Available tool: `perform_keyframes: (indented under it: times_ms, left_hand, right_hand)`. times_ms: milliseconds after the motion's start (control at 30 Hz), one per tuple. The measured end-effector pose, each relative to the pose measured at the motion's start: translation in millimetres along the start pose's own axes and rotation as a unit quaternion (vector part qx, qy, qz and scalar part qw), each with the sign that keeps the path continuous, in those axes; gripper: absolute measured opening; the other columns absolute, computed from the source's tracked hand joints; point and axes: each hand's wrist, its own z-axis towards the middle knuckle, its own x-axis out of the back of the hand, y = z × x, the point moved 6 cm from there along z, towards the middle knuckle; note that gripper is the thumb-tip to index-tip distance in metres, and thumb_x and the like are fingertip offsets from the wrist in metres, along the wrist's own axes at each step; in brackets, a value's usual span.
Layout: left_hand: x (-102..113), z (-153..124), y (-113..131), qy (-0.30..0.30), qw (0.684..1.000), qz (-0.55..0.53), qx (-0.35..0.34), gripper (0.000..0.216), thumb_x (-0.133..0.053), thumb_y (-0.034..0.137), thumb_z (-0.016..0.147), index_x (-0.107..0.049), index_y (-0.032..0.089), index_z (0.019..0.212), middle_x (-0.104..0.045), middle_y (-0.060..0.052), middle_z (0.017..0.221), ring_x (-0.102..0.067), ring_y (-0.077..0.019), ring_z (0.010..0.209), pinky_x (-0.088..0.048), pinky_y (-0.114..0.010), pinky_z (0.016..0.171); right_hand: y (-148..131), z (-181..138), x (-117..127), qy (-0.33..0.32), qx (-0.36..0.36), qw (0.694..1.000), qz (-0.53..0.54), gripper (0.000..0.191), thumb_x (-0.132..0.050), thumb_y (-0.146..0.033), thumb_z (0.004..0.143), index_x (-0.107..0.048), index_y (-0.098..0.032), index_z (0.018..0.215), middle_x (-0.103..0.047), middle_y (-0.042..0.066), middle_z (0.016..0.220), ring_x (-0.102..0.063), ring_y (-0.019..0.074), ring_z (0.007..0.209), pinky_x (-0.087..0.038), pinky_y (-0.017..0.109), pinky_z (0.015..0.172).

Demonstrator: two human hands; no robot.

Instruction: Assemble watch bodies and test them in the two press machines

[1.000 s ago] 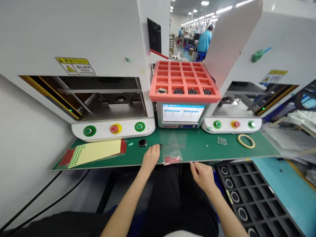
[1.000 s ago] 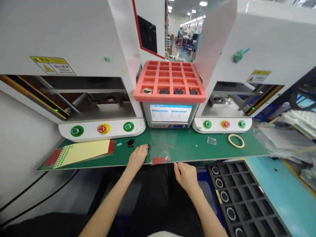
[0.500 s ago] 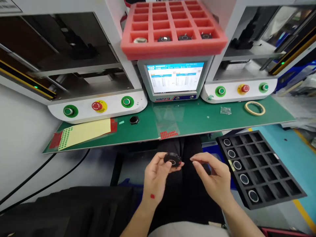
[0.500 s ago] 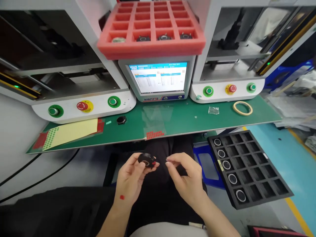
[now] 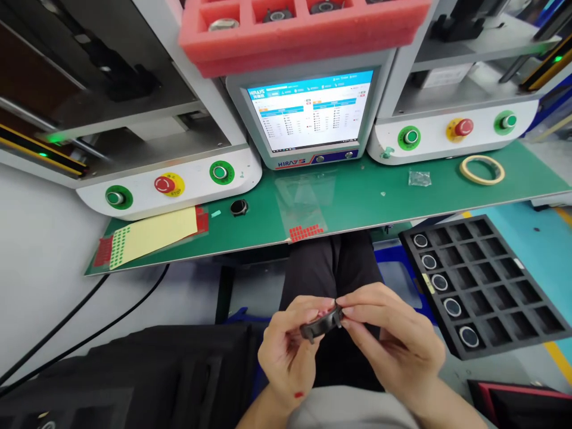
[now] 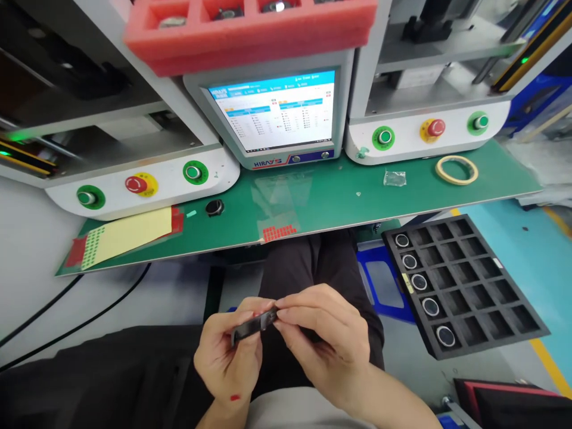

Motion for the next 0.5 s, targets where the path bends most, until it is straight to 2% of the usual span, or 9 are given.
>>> perform_keyframes:
  times_ms: [67,167,333,433,500]
  left_hand:
    - [-1,2,-2,-0.017,1.000,-0.006,-0.002,0.019,-0.062,0.015,0.091,-0.064,0.020,0.108,-0.075,-0.008,0.097,-0.071,-0.0201,0.090,-0.060,-0.030,0.074]
    - [-1,5,-5,-0.042,0.999,-0.027,0.019,0.019,-0.060,0.017,0.092,-0.063,0.021,0.110,-0.075,-0.008,0.097,-0.071,-0.0198,0.089,-0.060,-0.030,0.073]
    - [-2,8,-10,-0.068,0.994,-0.064,0.051,0.018,-0.061,0.022,0.092,-0.064,0.022,0.110,-0.075,-0.008,0.096,-0.070,-0.0174,0.084,-0.058,-0.028,0.071]
    - [-3,8,-12,-0.062,0.993,-0.078,0.059,0.018,-0.062,0.021,0.092,-0.065,0.022,0.110,-0.075,-0.007,0.094,-0.069,-0.0169,0.083,-0.058,-0.027,0.070]
    - [-4,8,-13,-0.055,0.993,-0.089,0.063,0.018,-0.061,0.020,0.092,-0.065,0.022,0.110,-0.074,-0.006,0.094,-0.069,-0.0161,0.084,-0.058,-0.026,0.071]
  right_hand:
    - [6,2,1,-0.010,-0.020,1.000,0.022,0.025,-0.067,0.004,0.079,-0.069,-0.016,0.094,-0.072,0.006,0.089,-0.068,0.0164,0.080,-0.055,0.030,0.070]
    - [15,4,1,-0.063,-0.059,0.994,0.061,0.021,-0.067,-0.001,0.082,-0.067,-0.017,0.095,-0.070,0.005,0.091,-0.066,0.0161,0.085,-0.054,0.031,0.076]
    - [29,6,-2,-0.159,-0.122,0.972,0.125,0.011,-0.068,-0.012,0.087,-0.064,-0.020,0.092,-0.067,0.001,0.091,-0.064,0.0154,0.090,-0.048,0.039,0.099]
    - [31,5,-2,-0.155,-0.114,0.973,0.125,0.010,-0.068,-0.013,0.088,-0.064,-0.021,0.091,-0.067,0.001,0.091,-0.064,0.0155,0.089,-0.045,0.042,0.103]
    - [31,3,-1,-0.123,-0.099,0.980,0.123,0.013,-0.068,-0.012,0.087,-0.064,-0.021,0.095,-0.068,0.001,0.090,-0.065,0.0158,0.087,-0.047,0.043,0.101]
